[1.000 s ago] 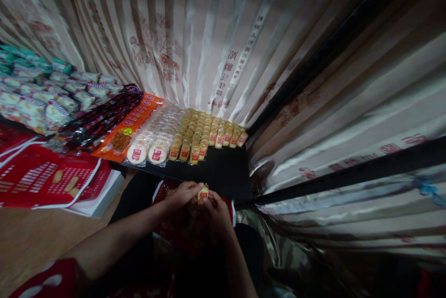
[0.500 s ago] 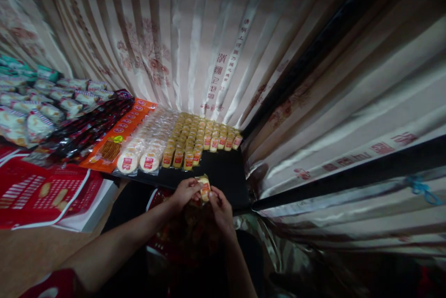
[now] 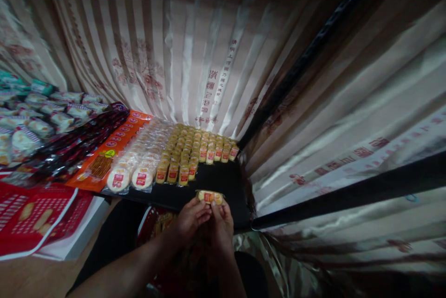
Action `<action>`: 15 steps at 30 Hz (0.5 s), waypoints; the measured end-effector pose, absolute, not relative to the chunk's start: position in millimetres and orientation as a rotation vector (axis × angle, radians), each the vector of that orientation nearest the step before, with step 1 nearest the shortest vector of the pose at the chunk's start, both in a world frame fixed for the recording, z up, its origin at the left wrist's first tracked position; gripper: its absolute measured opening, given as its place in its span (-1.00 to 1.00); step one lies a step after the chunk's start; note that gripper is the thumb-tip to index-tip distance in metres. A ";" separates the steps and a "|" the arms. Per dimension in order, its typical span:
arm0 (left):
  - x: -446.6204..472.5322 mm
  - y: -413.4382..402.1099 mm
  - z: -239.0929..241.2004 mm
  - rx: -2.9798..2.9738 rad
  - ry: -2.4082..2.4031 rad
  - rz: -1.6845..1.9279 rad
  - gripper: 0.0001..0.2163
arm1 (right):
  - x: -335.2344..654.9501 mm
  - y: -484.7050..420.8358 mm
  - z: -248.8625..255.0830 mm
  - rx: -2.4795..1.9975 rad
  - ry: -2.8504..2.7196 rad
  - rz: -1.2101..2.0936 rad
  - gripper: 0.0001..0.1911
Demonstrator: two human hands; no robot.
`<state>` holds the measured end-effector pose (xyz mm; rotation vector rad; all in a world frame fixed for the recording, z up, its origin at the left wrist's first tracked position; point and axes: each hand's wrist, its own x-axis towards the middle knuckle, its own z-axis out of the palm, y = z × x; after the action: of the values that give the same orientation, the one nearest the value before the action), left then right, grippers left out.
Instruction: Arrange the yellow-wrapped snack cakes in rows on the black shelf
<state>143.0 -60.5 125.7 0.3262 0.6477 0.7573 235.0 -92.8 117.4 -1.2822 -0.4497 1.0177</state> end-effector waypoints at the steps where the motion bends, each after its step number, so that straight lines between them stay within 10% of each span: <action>1: 145.1 -59.5 123.9 0.342 0.689 0.749 -0.77 | 237.7 -90.7 118.4 -1.295 -0.454 1.008 -0.39; 15: 189.6 -9.8 125.7 0.825 1.050 0.693 -0.73 | 318.0 6.4 122.8 -1.665 -0.882 0.412 -0.45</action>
<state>189.6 -9.8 125.7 0.8252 1.0495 0.6925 318.0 6.4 122.8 -1.6651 -0.8825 0.4120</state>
